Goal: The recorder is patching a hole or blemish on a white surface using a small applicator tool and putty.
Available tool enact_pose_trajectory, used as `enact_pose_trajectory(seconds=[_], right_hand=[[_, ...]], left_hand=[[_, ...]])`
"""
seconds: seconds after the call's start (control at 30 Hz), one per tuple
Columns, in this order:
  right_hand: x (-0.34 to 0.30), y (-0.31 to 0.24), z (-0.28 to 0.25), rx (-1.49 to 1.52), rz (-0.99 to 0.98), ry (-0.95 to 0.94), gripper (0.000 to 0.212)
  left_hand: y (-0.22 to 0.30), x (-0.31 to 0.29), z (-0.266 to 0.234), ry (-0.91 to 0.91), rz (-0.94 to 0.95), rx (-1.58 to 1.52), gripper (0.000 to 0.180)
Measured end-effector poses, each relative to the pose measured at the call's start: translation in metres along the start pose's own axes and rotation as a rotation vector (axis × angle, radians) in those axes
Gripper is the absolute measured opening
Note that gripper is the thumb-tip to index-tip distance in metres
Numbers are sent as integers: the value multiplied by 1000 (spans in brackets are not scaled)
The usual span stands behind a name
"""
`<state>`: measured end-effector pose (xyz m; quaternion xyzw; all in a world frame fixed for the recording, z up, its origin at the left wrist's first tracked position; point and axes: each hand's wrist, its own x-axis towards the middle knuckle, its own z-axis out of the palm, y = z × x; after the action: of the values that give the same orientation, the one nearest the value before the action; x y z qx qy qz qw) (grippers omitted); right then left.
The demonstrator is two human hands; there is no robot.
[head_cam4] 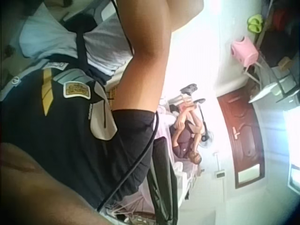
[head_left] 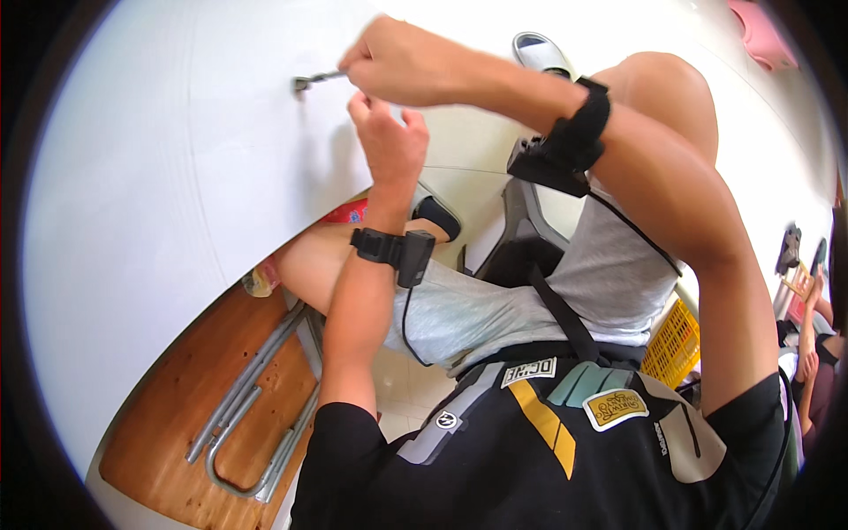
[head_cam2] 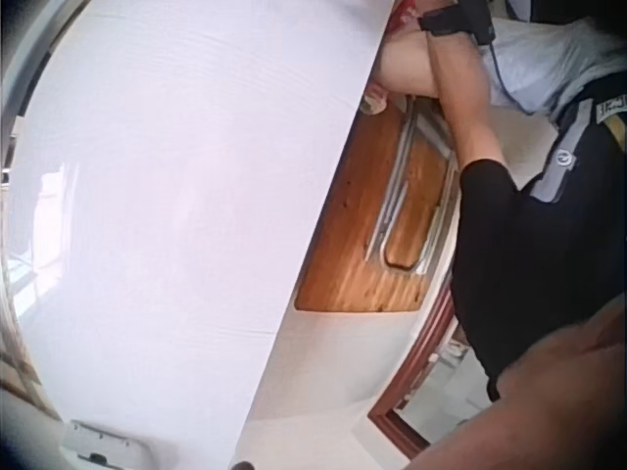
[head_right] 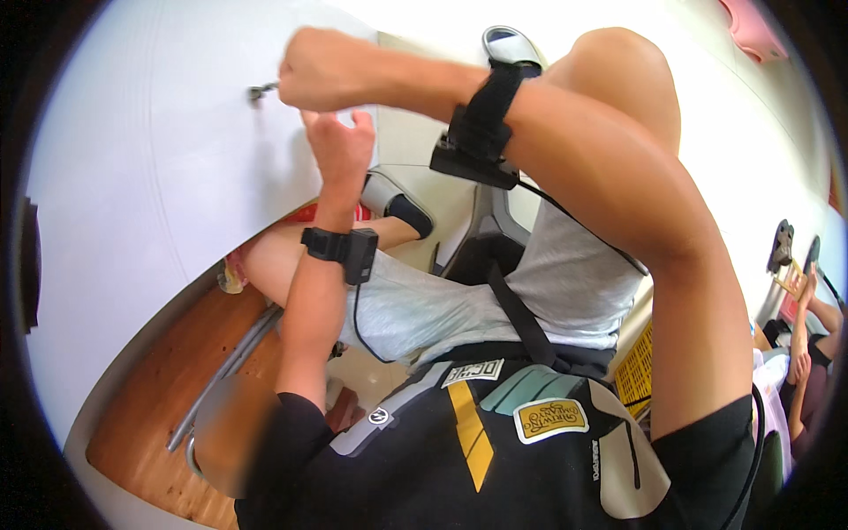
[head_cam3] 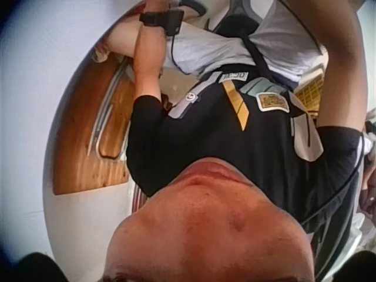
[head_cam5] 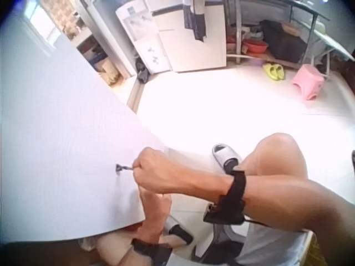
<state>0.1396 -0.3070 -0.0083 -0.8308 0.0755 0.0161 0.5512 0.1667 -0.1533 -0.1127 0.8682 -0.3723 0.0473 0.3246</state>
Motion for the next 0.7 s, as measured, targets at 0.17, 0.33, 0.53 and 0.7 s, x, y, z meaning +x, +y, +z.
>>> enact_pose_trajectory(seconds=[0.17, 0.33, 0.53, 0.7], right_hand=[[-21, -24, 34, 239, -94, 143, 36], [-35, -40, 19, 352, 36, 28, 40], [-41, -59, 13, 476, -58, 36, 40], [-48, -75, 14, 296, -82, -99, 33]], left_hand=[[-10, -19, -7, -221, -73, -242, 38], [-9, -15, -1, -292, -183, -258, 39], [0, -5, 7, -330, -306, -20, 41], [0, -16, -4, -370, -418, 133, 44]])
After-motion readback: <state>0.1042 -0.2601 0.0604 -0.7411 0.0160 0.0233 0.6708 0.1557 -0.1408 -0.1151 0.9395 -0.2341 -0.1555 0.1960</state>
